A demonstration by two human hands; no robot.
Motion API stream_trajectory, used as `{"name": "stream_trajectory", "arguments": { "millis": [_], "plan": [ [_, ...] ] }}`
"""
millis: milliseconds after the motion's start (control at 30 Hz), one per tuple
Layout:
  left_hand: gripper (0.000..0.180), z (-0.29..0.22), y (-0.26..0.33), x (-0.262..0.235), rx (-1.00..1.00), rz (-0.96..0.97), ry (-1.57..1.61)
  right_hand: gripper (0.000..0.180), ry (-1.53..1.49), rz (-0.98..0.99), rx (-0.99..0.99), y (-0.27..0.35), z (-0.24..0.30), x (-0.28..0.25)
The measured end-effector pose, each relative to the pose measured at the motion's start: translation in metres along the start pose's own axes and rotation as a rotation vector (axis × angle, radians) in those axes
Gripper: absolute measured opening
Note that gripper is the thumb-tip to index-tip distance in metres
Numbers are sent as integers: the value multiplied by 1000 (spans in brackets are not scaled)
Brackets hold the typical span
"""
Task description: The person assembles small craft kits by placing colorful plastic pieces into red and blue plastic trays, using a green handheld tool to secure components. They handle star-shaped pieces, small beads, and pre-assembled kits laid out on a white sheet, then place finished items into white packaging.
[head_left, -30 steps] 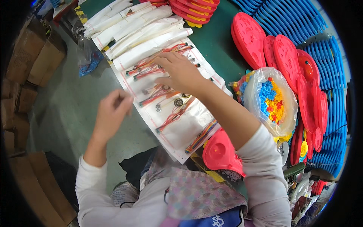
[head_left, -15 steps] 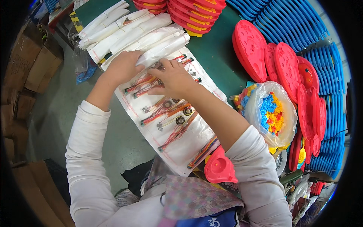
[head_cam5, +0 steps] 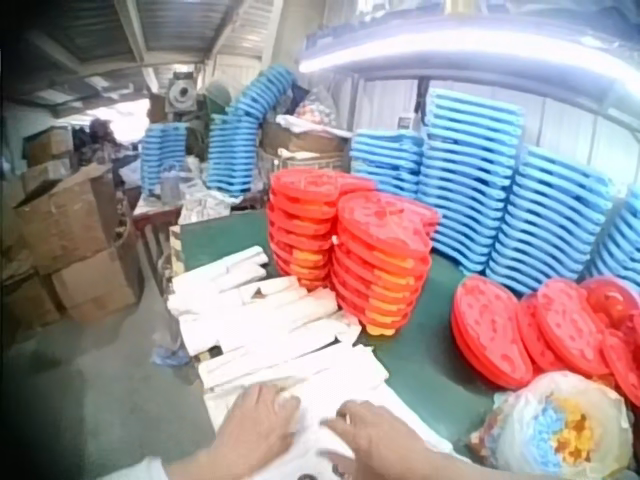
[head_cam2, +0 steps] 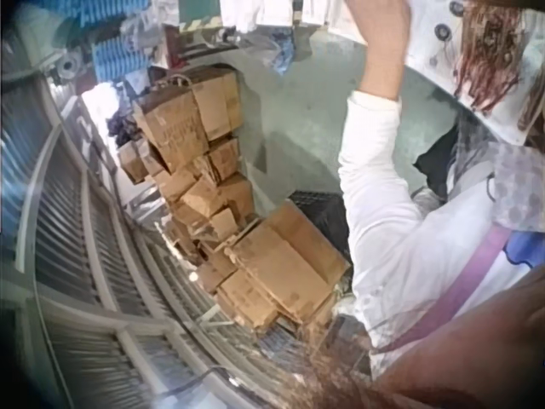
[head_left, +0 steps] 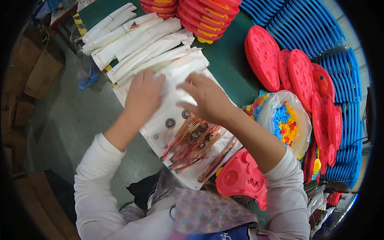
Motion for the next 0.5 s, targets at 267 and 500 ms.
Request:
{"name": "stream_trajectory", "arguments": {
  "millis": [267, 500],
  "plan": [
    [53, -6, 23, -14, -25, 52, 398, 75, 222, -85, -135, -26, -9, 19],
    [21, 78, -15, -13, -261, -72, 317, 76, 137, -8, -52, -43, -7, 18]
  ]
}}
Point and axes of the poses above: each hand's wrist, its own y-axis away from the middle knuckle, its own x-axis out of the palm, z = x × y, the point moved 8 cm from there along -y, towards the middle knuckle, and after that the axes turned 4 degrees about z, right-handed, at the moved point
